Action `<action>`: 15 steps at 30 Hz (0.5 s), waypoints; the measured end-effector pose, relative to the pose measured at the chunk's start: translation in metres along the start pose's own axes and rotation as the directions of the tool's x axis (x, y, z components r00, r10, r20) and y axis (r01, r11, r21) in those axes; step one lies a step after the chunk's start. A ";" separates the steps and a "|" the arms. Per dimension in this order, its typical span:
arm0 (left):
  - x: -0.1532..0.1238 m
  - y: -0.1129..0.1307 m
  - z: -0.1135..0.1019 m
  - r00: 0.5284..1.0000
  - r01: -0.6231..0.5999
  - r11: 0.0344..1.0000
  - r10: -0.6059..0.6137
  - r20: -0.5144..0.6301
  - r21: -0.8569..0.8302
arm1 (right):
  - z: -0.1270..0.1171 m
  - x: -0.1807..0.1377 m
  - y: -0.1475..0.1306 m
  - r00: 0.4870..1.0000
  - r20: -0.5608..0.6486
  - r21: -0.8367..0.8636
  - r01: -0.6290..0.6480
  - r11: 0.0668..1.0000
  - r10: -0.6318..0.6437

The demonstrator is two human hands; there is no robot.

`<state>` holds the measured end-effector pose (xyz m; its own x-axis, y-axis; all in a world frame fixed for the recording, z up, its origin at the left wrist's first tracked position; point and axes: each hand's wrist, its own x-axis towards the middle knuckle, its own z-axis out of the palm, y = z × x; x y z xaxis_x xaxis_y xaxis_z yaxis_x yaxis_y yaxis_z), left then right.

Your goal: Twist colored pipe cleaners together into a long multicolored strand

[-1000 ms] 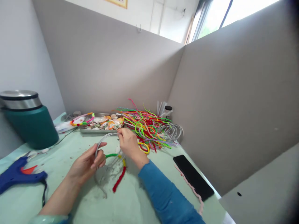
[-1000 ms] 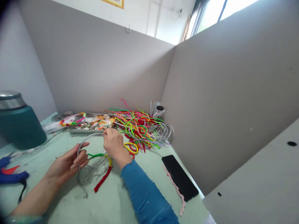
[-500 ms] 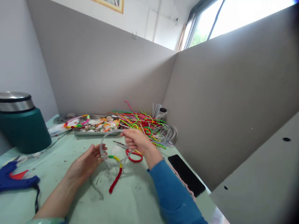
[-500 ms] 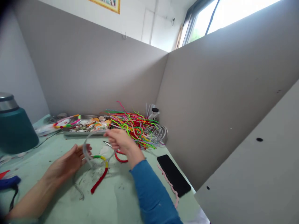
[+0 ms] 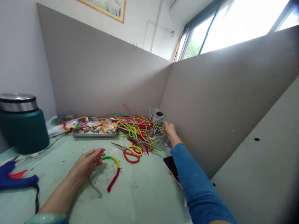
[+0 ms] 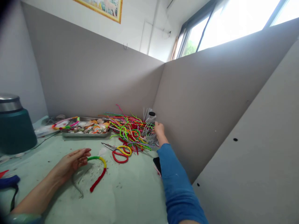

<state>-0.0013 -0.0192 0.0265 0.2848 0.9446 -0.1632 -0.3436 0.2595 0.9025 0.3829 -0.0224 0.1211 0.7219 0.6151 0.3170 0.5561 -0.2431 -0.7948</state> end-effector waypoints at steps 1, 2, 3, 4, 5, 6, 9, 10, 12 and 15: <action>-0.001 0.001 0.001 1.000 0.006 1.000 -0.006 -0.004 0.000 | 0.000 0.003 0.007 1.000 -0.007 -0.056 -0.007 0.998 0.007; -0.001 0.001 0.001 1.000 0.012 1.000 -0.012 -0.005 0.000 | -0.002 0.004 0.014 1.000 -0.017 -0.106 -0.012 0.994 0.010; -0.001 0.001 0.002 1.000 0.017 1.000 -0.017 -0.004 0.003 | -0.005 0.003 0.021 0.999 -0.032 -0.139 -0.012 0.990 0.007; -0.002 0.001 0.002 1.000 0.020 1.000 -0.020 -0.004 0.007 | -0.009 0.001 0.027 0.999 -0.047 -0.174 -0.015 0.985 0.007; -0.002 0.001 0.002 1.000 0.020 1.000 -0.020 -0.001 0.012 | -0.013 -0.002 0.034 0.998 -0.057 -0.213 -0.023 0.977 0.011; -0.001 0.001 0.002 1.000 0.017 1.000 -0.017 0.005 0.018 | -0.015 -0.007 0.040 0.998 -0.060 -0.258 -0.035 0.965 0.020; 0.000 -0.001 0.000 1.000 0.008 0.999 -0.009 0.020 0.036 | -0.010 -0.024 0.057 0.995 -0.057 -0.429 -0.093 0.898 0.076; 0.001 -0.002 0.000 1.000 0.010 0.999 -0.011 0.025 0.040 | -0.005 -0.028 0.061 0.993 -0.064 -0.445 -0.120 0.887 0.102; 0.001 -0.003 -0.001 0.999 0.017 0.998 -0.019 0.033 0.052 | 0.009 -0.031 0.068 0.983 -0.097 -0.424 -0.185 0.886 0.158; 0.001 -0.004 -0.001 0.999 0.019 0.997 -0.023 0.047 0.079 | 0.028 -0.022 0.072 0.952 -0.062 -0.324 -0.304 0.896 0.301</action>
<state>-0.0008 -0.0194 0.0227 0.3346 0.9278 -0.1649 -0.2668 0.2611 0.9277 0.3957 -0.0319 0.0423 0.8797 0.4660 0.0946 0.4122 -0.6481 -0.6404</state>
